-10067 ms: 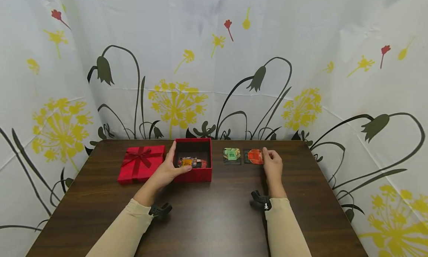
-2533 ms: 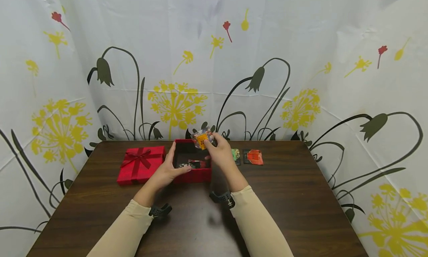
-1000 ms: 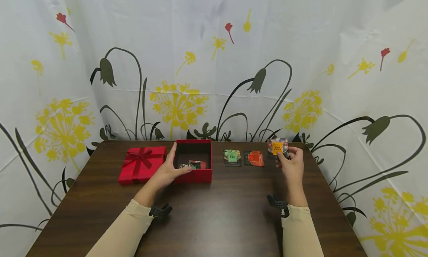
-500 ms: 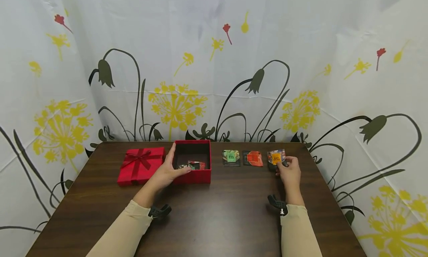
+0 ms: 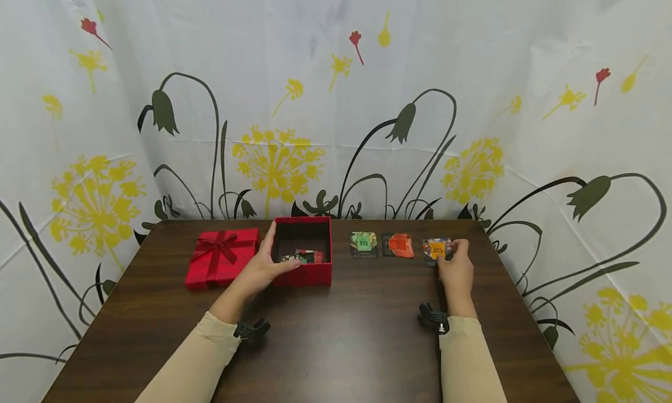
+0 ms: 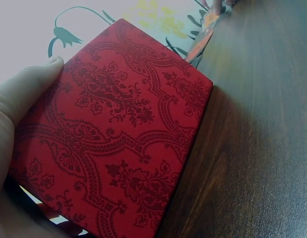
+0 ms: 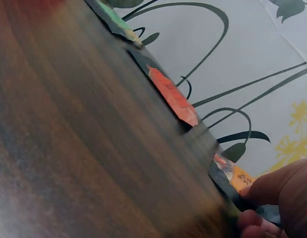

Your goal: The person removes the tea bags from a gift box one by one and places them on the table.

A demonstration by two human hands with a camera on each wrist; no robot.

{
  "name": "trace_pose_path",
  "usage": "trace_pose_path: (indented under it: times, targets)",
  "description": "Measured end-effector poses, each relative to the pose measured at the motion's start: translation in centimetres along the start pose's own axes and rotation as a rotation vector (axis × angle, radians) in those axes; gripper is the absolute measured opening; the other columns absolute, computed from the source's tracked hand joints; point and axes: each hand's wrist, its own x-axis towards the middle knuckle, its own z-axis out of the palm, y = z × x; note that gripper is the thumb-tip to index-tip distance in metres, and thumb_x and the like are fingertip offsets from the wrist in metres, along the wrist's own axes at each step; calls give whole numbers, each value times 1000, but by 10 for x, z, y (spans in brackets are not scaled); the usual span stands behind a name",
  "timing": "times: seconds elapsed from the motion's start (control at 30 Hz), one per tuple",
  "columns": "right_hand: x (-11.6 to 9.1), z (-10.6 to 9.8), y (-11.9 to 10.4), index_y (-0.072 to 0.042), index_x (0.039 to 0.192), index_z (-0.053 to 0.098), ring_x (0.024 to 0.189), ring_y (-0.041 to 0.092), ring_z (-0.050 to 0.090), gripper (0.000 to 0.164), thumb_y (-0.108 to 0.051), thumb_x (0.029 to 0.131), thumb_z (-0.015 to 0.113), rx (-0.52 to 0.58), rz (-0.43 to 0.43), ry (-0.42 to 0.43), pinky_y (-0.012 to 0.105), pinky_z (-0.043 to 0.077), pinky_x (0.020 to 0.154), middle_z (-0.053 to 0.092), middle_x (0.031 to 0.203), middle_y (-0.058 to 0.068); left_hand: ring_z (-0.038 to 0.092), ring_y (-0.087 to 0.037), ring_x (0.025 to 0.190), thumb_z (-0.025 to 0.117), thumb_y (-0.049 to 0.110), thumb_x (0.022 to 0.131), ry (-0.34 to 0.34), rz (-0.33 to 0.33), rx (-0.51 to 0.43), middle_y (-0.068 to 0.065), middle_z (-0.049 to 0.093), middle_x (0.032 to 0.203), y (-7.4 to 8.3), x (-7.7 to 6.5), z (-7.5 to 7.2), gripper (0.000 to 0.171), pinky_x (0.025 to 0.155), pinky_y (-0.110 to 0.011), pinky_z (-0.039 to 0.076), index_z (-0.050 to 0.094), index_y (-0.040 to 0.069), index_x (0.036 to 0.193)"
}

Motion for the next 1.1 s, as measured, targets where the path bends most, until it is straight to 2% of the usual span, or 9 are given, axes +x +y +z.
trace_pose_path:
  times: [0.13,0.2,0.33,0.53,0.83,0.97,1.1]
  targets:
    - [1,2,-1,-4,126,63,111,51,69,27,-12,100,68,-115,-80,0,63,54,92,72,128,31,11,-47,167,89,53,87,1,3,-10,-10,2,184,0,1,0,129,127,-79,21,-8,53,171]
    - [1,2,-3,-3,119,70,118,54,65,22,-13,100,68,-147,-99,-1,66,49,100,71,129,32,10,-46,168,89,53,87,0,6,-12,-10,2,184,0,1,0,129,127,-79,20,-8,53,171]
    - [-1,5,-5,-1,121,75,115,55,61,27,-17,100,69,-169,-95,2,68,49,99,62,126,34,9,-46,168,89,53,87,-5,5,-11,-10,1,184,-1,1,1,129,128,-79,20,-9,52,172]
    - [-3,10,-6,0,129,72,109,53,63,40,-28,101,77,-193,-74,-25,66,53,96,44,137,30,9,-44,168,88,50,89,-4,5,-11,-8,0,185,-1,0,1,128,128,-79,20,-8,49,173]
    - [-4,10,-11,-1,136,71,121,51,60,45,-30,102,76,-187,-63,-61,65,49,105,52,137,28,11,-45,168,89,56,87,-11,6,-1,-9,0,185,1,0,-2,131,127,-79,20,-9,49,173]
    - [-3,9,-11,-4,140,71,126,50,59,46,-30,103,75,-173,-43,-63,65,47,109,53,140,27,10,-45,168,87,51,90,-15,9,6,-8,0,185,1,1,-2,128,127,-79,21,-10,50,172]
    - [-2,9,-10,-9,145,69,125,51,60,47,-30,103,75,-158,-45,-65,67,48,106,52,142,26,11,-44,168,87,45,91,-15,5,-1,-8,0,185,1,1,-1,126,128,-78,21,-10,52,171]
